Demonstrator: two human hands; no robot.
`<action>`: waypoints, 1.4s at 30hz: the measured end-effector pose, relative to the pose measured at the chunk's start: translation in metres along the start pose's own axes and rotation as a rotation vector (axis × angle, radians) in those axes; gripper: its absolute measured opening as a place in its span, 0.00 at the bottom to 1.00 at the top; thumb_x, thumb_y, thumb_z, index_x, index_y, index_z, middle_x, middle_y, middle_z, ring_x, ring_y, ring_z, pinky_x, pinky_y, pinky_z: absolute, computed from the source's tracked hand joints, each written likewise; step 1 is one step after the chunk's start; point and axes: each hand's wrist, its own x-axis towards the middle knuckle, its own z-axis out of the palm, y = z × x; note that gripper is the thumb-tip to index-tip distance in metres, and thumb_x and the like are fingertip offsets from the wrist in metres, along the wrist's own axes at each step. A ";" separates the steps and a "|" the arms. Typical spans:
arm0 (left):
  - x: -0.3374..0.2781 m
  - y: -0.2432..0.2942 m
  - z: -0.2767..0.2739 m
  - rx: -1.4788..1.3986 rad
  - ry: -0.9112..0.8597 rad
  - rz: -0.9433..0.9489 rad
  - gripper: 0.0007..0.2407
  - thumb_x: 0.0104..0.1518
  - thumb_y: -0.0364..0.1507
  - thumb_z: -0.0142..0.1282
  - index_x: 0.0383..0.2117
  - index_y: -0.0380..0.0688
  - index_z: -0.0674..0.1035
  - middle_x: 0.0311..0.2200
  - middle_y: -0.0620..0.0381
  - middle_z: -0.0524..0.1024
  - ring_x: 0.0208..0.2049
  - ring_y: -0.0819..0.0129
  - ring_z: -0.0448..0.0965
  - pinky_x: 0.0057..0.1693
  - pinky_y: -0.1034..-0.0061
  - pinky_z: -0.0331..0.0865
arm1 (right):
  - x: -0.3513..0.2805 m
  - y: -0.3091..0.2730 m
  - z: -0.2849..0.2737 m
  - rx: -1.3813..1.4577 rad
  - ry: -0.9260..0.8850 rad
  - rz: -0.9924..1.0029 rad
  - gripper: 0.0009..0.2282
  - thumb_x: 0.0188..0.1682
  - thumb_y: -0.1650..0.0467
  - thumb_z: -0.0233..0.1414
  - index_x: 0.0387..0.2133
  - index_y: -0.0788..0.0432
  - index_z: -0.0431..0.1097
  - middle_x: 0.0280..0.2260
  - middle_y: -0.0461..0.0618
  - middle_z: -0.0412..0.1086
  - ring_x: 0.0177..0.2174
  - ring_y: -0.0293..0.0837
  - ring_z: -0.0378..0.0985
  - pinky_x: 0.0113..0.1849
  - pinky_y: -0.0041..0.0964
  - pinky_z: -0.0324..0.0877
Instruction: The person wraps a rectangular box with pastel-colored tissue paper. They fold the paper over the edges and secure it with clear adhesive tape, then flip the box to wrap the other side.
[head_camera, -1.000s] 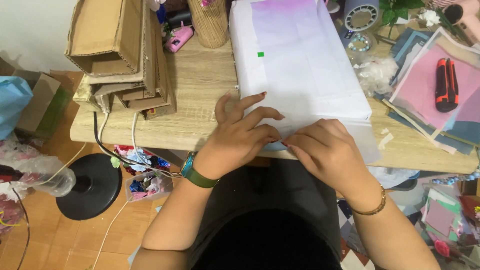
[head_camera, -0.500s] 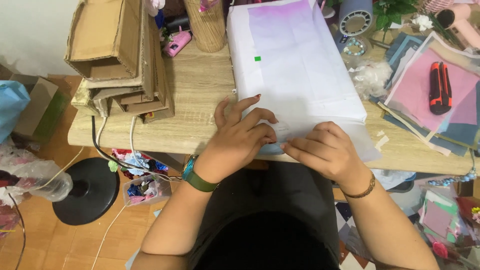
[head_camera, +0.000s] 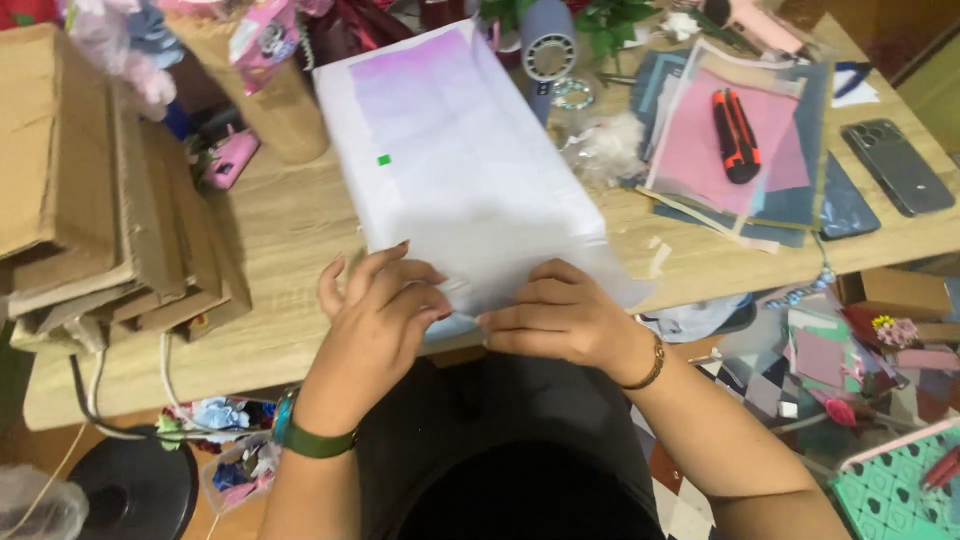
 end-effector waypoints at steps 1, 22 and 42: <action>0.000 0.000 -0.001 -0.039 -0.028 -0.022 0.05 0.64 0.32 0.51 0.32 0.59 0.79 0.45 0.71 0.75 0.61 0.58 0.67 0.64 0.50 0.39 | -0.002 -0.002 -0.002 0.059 -0.011 0.053 0.04 0.55 0.74 0.55 0.35 0.51 0.76 0.40 0.36 0.77 0.30 0.39 0.69 0.39 0.37 0.65; 0.040 0.038 -0.002 0.051 -0.014 0.088 0.09 0.59 0.40 0.59 0.34 0.52 0.77 0.51 0.54 0.73 0.55 0.57 0.73 0.64 0.38 0.48 | -0.106 0.137 -0.018 0.292 0.277 1.479 0.07 0.51 0.76 0.58 0.41 0.56 0.79 0.32 0.44 0.76 0.30 0.31 0.72 0.37 0.23 0.71; 0.045 0.024 0.014 -0.125 -0.003 -0.023 0.09 0.59 0.37 0.60 0.32 0.48 0.75 0.46 0.56 0.78 0.45 0.57 0.78 0.53 0.60 0.64 | -0.121 0.153 0.005 -0.234 0.152 1.251 0.08 0.49 0.78 0.61 0.37 0.52 0.81 0.31 0.47 0.65 0.27 0.43 0.68 0.32 0.39 0.67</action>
